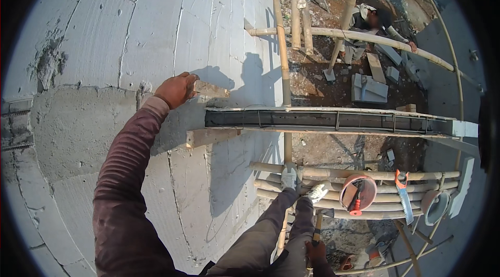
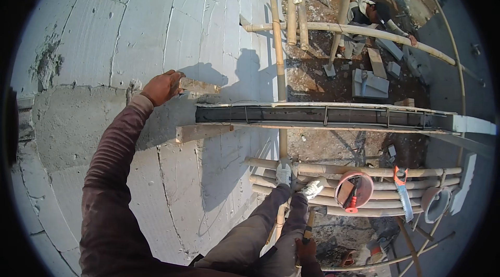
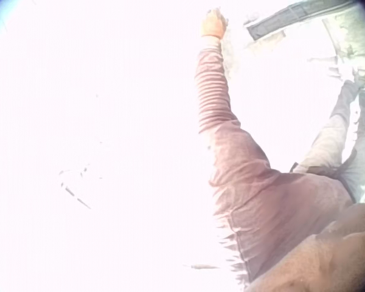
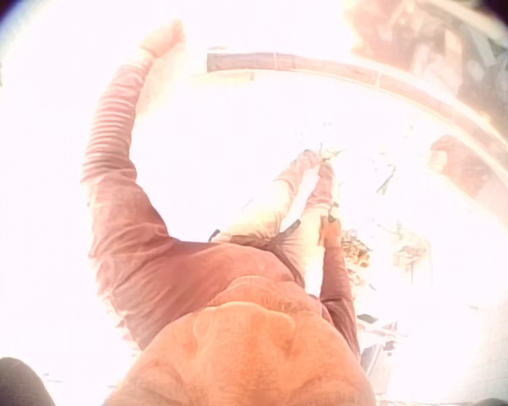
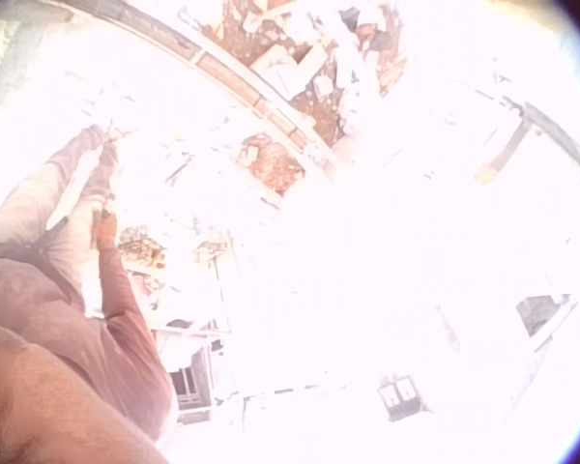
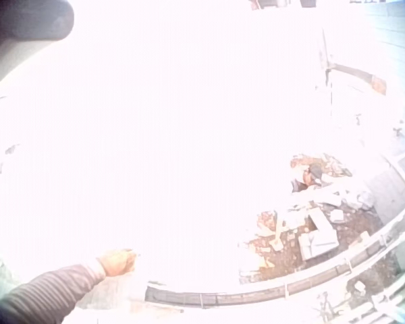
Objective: The person secures wooden boards to a concrete wall structure using a hammer and nails, while standing on a bamboo scaffold.
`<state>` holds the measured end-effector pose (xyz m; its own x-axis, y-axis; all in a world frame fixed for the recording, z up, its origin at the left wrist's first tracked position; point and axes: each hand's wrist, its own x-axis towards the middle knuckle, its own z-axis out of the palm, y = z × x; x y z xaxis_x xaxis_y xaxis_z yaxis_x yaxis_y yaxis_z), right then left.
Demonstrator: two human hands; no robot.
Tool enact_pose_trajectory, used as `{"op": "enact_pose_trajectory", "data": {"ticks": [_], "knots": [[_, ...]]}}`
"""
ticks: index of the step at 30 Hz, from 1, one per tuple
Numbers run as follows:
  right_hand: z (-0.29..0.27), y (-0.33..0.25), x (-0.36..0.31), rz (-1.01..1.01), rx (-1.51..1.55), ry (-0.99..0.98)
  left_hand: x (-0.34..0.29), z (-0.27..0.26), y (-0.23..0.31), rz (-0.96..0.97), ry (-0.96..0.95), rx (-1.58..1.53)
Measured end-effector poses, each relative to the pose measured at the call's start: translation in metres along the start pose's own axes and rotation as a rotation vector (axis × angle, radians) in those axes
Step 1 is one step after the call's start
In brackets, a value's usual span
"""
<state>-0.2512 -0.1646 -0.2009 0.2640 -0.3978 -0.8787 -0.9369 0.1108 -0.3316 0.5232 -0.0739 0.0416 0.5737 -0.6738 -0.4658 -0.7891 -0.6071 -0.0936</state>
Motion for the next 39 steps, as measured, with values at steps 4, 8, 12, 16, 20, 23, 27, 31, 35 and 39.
{"op": "enact_pose_trajectory", "data": {"ticks": [4, 8, 12, 16, 20, 23, 27, 31, 35, 39], "knots": [[-0.014, -0.023, -0.002, 0.072, 0.050, -0.114, 0.007, 0.025, -0.012, -0.070, -0.051, 0.055], [-0.021, -0.019, 0.002, 0.089, -0.037, -0.053, 0.028, 0.043, -0.003, -0.051, -0.030, 0.037], [-0.039, -0.107, -0.022, -0.017, -0.241, -0.211, 0.007, 0.073, -0.022, -0.130, -0.091, 0.052], [-0.040, -0.100, -0.017, -0.098, -0.255, -0.199, 0.020, 0.079, -0.018, -0.094, -0.113, 0.012], [-0.042, -0.107, -0.015, -0.186, -0.411, -0.240, 0.029, 0.080, -0.027, -0.117, -0.121, 0.001], [-0.038, -0.108, -0.012, -0.177, -0.442, -0.240, 0.031, 0.078, -0.034, -0.121, -0.140, -0.008], [-0.032, -0.102, -0.011, -0.111, -0.409, -0.219, 0.028, 0.080, -0.032, -0.128, -0.102, -0.021], [-0.026, -0.094, -0.012, -0.093, -0.431, -0.196, 0.029, 0.081, -0.025, -0.116, -0.084, -0.024], [-0.012, -0.045, -0.001, -0.376, -0.792, -0.221, 0.035, 0.087, -0.030, -0.101, 0.018, -0.021], [-0.030, -0.138, -0.027, -0.033, -0.367, -0.267, 0.030, 0.102, -0.033, -0.118, -0.007, -0.021]]}}
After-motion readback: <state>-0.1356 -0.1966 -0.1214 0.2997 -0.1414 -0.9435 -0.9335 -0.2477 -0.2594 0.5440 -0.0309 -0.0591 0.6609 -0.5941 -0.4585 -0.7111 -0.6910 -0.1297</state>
